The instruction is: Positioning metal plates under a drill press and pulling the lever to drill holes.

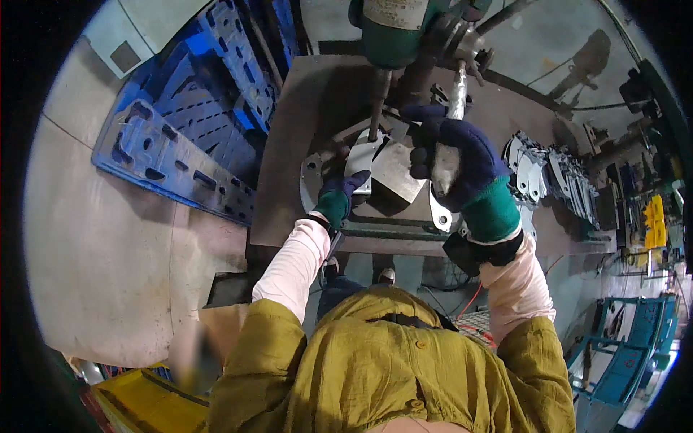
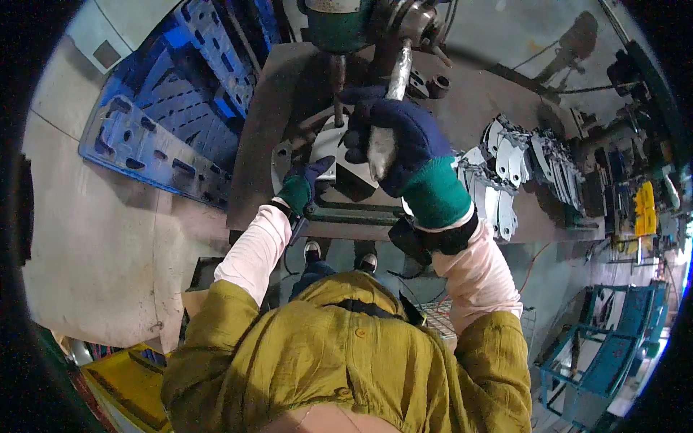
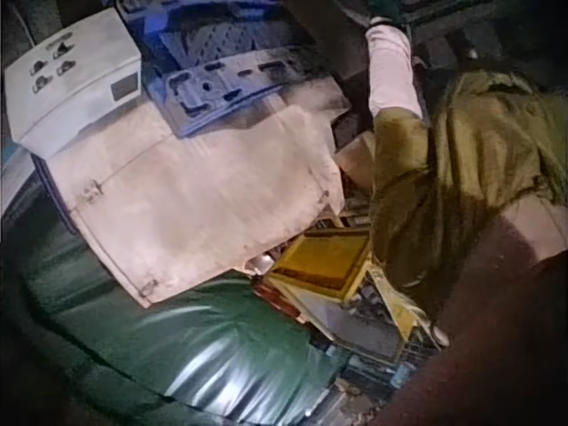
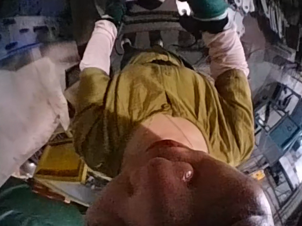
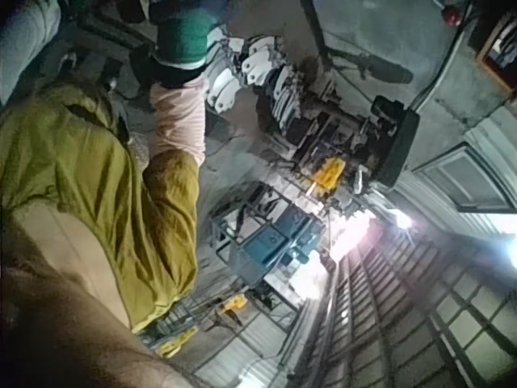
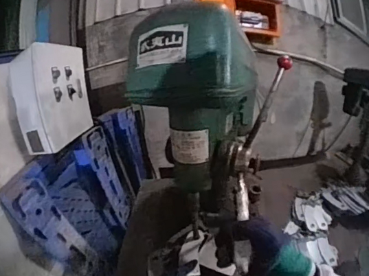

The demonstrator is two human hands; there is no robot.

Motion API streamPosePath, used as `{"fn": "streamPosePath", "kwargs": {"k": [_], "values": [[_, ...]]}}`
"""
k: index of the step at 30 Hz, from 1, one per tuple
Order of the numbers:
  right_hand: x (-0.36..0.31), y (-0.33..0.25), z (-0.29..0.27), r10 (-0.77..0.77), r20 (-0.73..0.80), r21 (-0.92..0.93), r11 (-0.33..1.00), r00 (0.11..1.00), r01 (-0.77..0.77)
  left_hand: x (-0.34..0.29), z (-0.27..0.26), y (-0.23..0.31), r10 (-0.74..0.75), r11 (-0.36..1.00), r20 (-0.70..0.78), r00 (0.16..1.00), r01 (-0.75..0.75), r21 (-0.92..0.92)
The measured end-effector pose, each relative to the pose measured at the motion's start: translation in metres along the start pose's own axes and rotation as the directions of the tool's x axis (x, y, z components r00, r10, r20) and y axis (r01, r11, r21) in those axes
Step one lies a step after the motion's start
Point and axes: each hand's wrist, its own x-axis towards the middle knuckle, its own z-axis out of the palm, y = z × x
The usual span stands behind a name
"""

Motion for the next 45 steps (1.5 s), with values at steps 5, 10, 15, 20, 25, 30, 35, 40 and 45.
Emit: {"fn": "streamPosePath", "kwargs": {"k": [5,10,15,20,25,30,35,40,45], "values": [[0.004,-0.005,0.007,-0.075,0.021,-0.576,0.814,0.997,0.074,-0.001,0.004,0.007,-0.164,0.984,-0.051,0.985,0.160,-0.072],[0.006,0.013,-0.010,-0.026,-0.135,-0.175,0.985,0.990,0.002,0.004,0.005,0.004,-0.172,0.978,-0.043,0.984,0.165,-0.126],[0.012,0.016,-0.012,-0.060,-0.278,-0.248,0.969,0.959,-0.011,0.007,0.007,0.002,-0.282,0.956,0.002,0.959,0.282,-0.084],[0.019,0.030,-0.016,-0.283,-0.289,-0.522,0.847,0.915,0.097,0.024,0.003,-0.011,-0.265,0.949,0.056,0.963,0.271,-0.164],[0.028,0.034,-0.022,-0.181,-0.469,-0.393,0.919,0.864,-0.021,0.028,0.008,-0.017,-0.199,0.956,-0.013,0.980,0.191,-0.221],[0.040,0.044,-0.025,-0.286,-0.448,-0.481,0.876,0.847,0.041,0.051,-0.011,-0.040,-0.207,0.973,-0.029,0.978,0.209,0.102],[0.043,0.053,-0.041,-0.360,-0.440,-0.577,0.815,0.823,0.048,0.042,-0.012,-0.026,-0.244,0.920,-0.103,0.964,0.264,0.290],[0.049,0.062,-0.072,-0.437,-0.463,-0.664,0.747,0.771,0.026,0.025,-0.004,-0.003,-0.062,0.638,0.054,0.997,-0.002,0.770],[0.059,0.066,-0.072,-0.583,-0.398,-0.846,0.532,0.709,-0.038,0.056,-0.020,-0.038,-0.093,0.583,0.065,0.994,0.001,0.813]]}}
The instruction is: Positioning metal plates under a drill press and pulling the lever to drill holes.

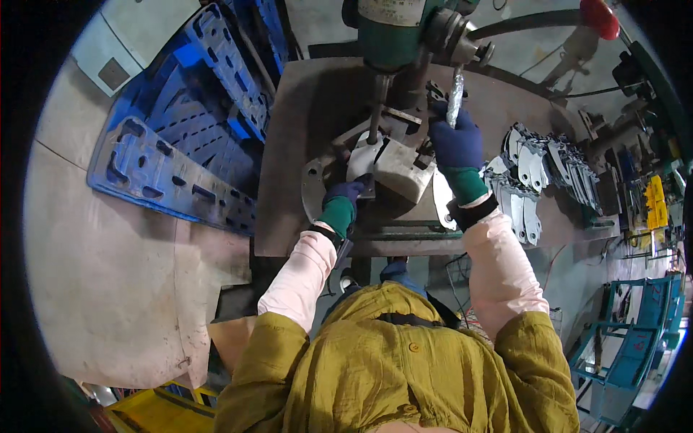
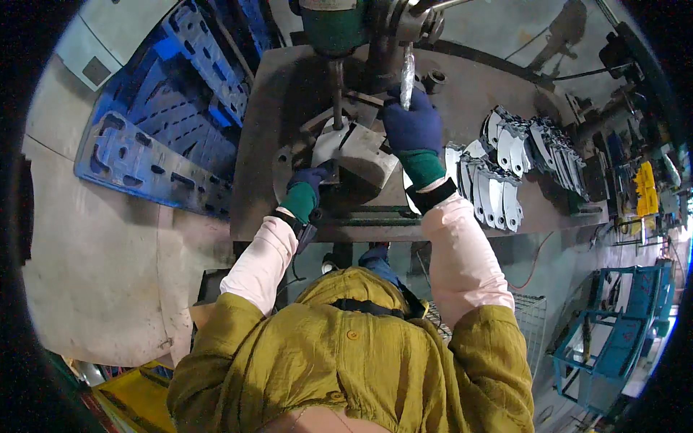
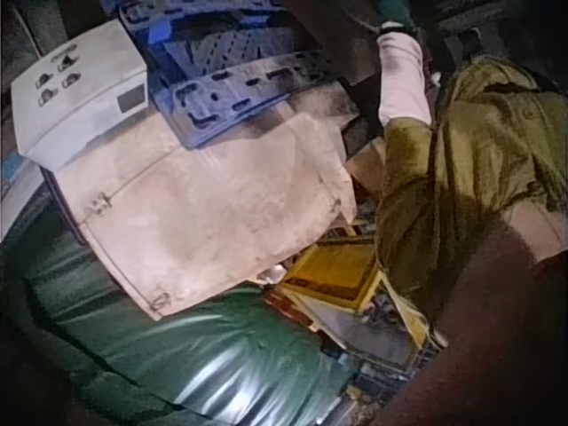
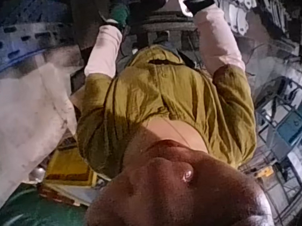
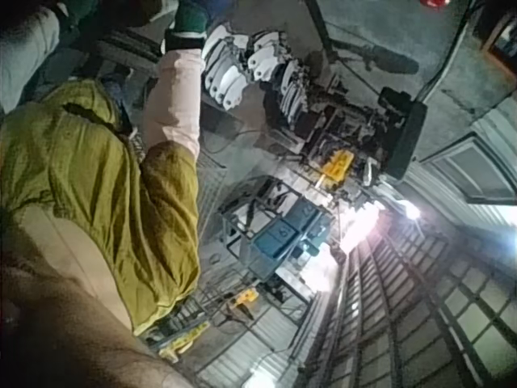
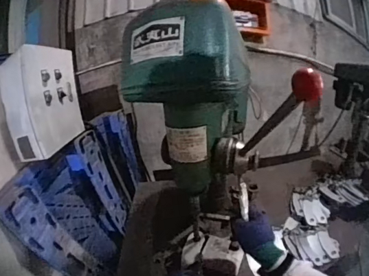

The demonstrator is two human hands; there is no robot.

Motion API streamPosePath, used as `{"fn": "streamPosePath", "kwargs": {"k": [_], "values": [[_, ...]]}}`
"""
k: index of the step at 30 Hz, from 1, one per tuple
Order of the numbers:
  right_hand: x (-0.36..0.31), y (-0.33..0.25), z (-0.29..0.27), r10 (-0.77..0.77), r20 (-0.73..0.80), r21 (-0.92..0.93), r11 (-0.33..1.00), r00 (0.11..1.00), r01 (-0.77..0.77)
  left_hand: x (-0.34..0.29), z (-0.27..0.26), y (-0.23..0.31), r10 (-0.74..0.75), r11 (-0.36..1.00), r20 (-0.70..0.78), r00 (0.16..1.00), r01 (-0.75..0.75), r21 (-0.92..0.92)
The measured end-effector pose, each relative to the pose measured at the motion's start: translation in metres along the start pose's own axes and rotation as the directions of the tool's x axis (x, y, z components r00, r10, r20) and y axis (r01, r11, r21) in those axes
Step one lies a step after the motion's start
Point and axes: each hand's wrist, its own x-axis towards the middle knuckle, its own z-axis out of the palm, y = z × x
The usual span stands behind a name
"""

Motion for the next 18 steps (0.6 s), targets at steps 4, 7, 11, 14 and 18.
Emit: {"fn": "streamPosePath", "kwargs": {"k": [4,7,11,14,18], "values": [[0.009,0.013,-0.002,-0.147,-0.072,-0.124,0.983,0.986,0.137,-0.007,0.001,0.006,0.021,0.984,-0.084,0.996,-0.036,-0.176],[0.018,0.018,0.000,-0.176,-0.117,-0.197,0.969,0.977,0.151,-0.020,0.001,0.013,-0.067,0.881,-0.118,0.991,0.003,-0.474],[0.025,0.020,0.000,-0.374,-0.144,-0.330,0.891,0.916,0.312,-0.036,-0.010,0.031,-0.207,0.600,0.084,0.975,0.194,-0.776],[0.031,0.020,0.003,-0.395,-0.166,-0.266,0.900,0.903,0.345,-0.048,-0.018,0.040,-0.160,0.607,-0.008,0.987,0.092,-0.790],[0.033,0.018,-0.001,-0.470,-0.141,-0.358,0.845,0.871,0.398,-0.047,-0.012,0.040,-0.205,0.500,0.034,0.978,0.135,-0.855]]}}
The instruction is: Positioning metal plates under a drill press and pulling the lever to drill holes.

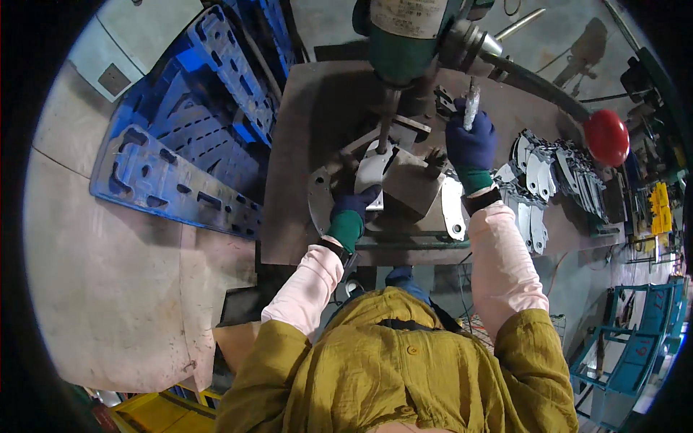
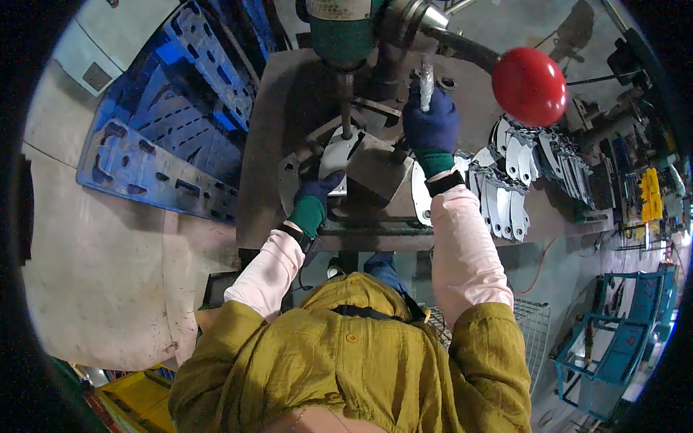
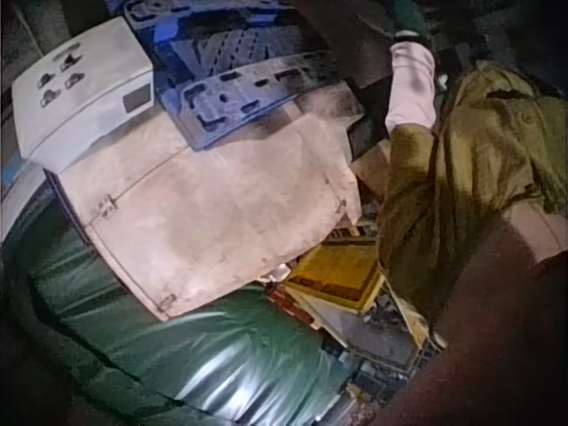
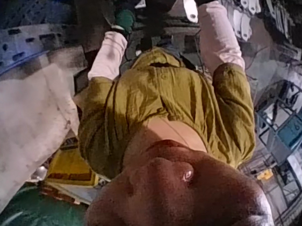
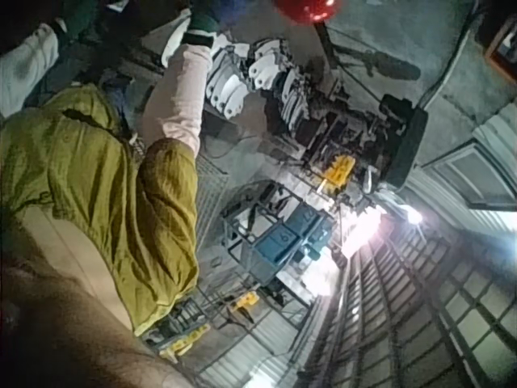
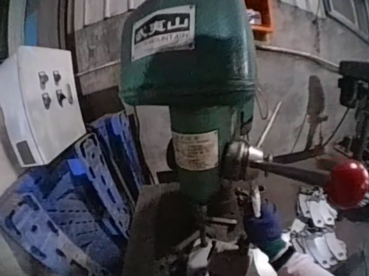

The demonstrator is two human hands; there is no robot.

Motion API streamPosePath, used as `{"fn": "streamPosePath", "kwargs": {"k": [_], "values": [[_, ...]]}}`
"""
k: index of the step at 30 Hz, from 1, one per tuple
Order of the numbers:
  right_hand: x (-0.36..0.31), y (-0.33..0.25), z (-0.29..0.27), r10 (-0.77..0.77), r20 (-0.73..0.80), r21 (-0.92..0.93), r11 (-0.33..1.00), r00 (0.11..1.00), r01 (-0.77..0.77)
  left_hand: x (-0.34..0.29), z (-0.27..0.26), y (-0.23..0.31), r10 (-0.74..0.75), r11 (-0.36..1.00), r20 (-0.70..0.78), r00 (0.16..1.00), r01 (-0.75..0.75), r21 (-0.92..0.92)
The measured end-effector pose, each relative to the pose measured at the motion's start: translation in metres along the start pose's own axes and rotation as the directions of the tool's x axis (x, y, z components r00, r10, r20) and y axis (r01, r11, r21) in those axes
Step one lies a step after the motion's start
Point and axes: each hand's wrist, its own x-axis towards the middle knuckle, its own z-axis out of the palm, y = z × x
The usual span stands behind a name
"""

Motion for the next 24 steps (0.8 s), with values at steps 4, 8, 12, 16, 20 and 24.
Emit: {"fn": "streamPosePath", "kwargs": {"k": [4,8,12,16,20,24], "values": [[0.003,0.010,0.004,-0.092,-0.037,-0.003,0.996,0.995,0.092,-0.005,0.000,0.004,0.065,0.998,0.024,0.998,-0.066,0.009],[0.012,0.033,0.019,-0.093,-0.023,-0.060,0.994,0.995,0.091,0.009,-0.007,-0.002,-0.008,1.000,0.102,0.995,0.011,-0.028],[0.044,0.065,0.018,-0.045,0.032,-0.245,0.968,0.998,0.052,-0.003,-0.003,0.007,0.015,0.994,0.097,0.995,-0.026,0.106],[0.102,0.077,0.013,-0.175,0.001,-0.398,0.903,0.985,0.161,0.010,-0.001,-0.016,-0.003,0.986,0.011,1.000,0.005,-0.165],[0.122,0.092,0.008,-0.396,-0.007,-0.361,0.857,0.918,0.367,0.006,0.002,-0.007,-0.071,0.991,-0.016,0.997,0.069,-0.114],[0.074,0.099,0.025,-0.194,0.057,-0.367,0.908,0.979,0.202,-0.012,0.002,0.000,0.059,0.998,-0.025,0.998,-0.059,-0.029]]}}
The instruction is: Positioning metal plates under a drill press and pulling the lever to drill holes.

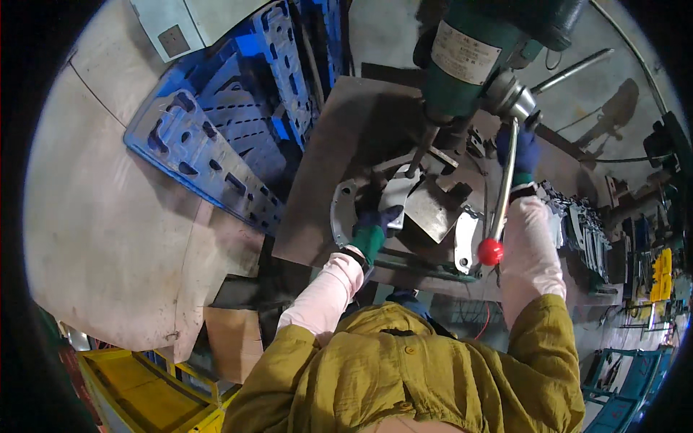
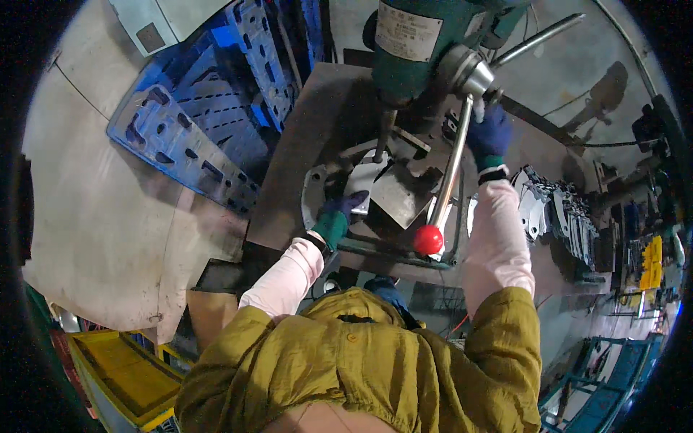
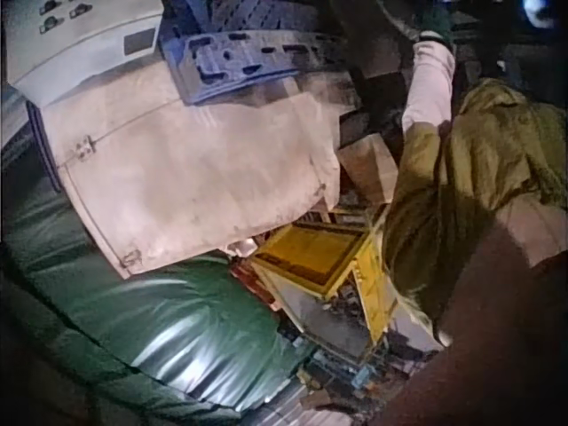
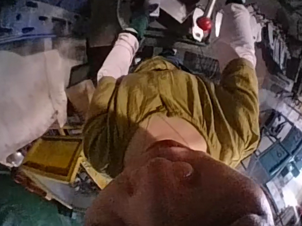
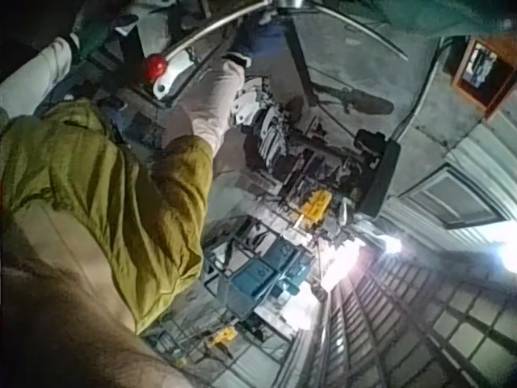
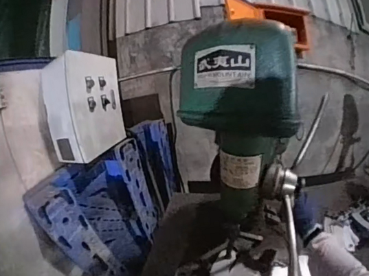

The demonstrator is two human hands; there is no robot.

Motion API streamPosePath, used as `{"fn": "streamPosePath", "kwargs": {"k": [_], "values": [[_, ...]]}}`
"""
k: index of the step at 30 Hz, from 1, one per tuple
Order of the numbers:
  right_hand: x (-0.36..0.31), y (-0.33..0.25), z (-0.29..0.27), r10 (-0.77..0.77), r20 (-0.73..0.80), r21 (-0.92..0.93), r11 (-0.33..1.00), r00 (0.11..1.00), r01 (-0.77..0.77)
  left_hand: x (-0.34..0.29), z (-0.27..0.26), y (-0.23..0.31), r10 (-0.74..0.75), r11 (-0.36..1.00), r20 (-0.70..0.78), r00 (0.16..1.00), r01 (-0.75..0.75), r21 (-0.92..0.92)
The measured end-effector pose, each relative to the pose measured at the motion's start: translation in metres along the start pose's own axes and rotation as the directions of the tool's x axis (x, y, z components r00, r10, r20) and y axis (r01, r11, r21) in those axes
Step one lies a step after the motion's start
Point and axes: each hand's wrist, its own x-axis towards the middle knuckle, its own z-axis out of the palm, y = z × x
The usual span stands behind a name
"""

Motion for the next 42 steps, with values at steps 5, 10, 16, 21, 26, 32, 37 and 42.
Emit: {"fn": "streamPosePath", "kwargs": {"k": [5,10,16,21,26,32,37,42], "values": [[-0.038,-0.008,-0.007,0.138,0.194,0.327,0.924,0.971,-0.197,0.001,0.009,0.008,0.022,0.967,-0.105,0.994,0.005,0.254],[-0.071,-0.098,-0.066,0.348,0.562,0.495,0.585,0.750,-0.642,0.056,-0.011,-0.026,0.050,0.828,-0.236,0.970,0.092,0.553],[-0.050,-0.145,-0.181,-0.065,0.828,0.547,-0.119,0.556,-0.828,-0.005,0.003,0.003,0.097,0.990,0.099,0.990,-0.106,0.095],[0.040,-0.158,-0.240,-0.534,0.725,0.010,-0.623,0.435,-0.782,0.025,-0.010,-0.019,0.093,0.977,-0.007,0.996,-0.090,0.195],[0.072,-0.152,-0.244,-0.540,0.678,0.052,-0.642,0.499,-0.765,0.003,-0.002,-0.005,0.120,0.980,0.068,0.990,-0.129,0.151],[0.050,-0.148,-0.233,-0.335,0.762,0.329,-0.536,0.554,-0.778,-0.035,-0.034,-0.022,0.194,0.959,0.150,0.969,-0.220,0.180],[-0.041,-0.082,-0.192,-0.103,0.804,0.593,0.062,0.586,-0.803,-0.063,-0.080,-0.061,0.286,0.907,-0.155,0.946,-0.214,0.363],[-0.160,-0.029,-0.149,0.155,0.718,0.336,0.776,0.678,-0.533,-0.060,-0.100,-0.069,0.166,0.979,-0.346,0.924,-0.112,0.171]]}}
